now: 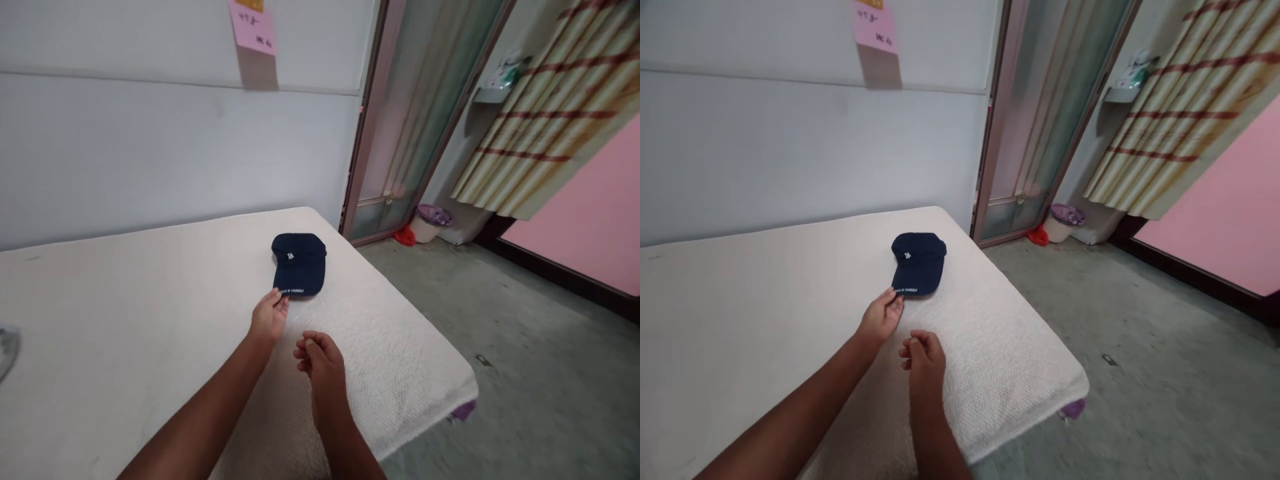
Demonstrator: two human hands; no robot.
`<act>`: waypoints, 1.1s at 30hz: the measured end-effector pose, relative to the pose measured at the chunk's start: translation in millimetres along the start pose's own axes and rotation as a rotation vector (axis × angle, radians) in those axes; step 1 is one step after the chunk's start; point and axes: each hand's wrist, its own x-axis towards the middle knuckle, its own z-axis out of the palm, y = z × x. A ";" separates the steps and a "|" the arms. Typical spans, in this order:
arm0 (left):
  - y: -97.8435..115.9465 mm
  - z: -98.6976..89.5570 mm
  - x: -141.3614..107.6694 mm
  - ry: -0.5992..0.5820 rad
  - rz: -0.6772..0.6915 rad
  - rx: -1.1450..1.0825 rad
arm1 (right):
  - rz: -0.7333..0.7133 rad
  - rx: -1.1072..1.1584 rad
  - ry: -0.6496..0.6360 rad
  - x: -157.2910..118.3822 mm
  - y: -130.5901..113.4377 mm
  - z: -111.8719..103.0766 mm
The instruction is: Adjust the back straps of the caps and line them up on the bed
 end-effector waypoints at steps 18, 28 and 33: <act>149.2 -203.2 -169.8 -0.168 -0.221 0.058 | 0.416 0.220 -0.604 -56.5 27.5 75.8; 208.5 -226.6 -163.9 0.255 -0.042 0.005 | 0.564 0.008 -1.101 -84.2 38.3 106.4; 206.6 -228.1 -174.4 0.192 0.090 0.177 | 0.555 0.114 -0.947 -75.0 41.6 116.1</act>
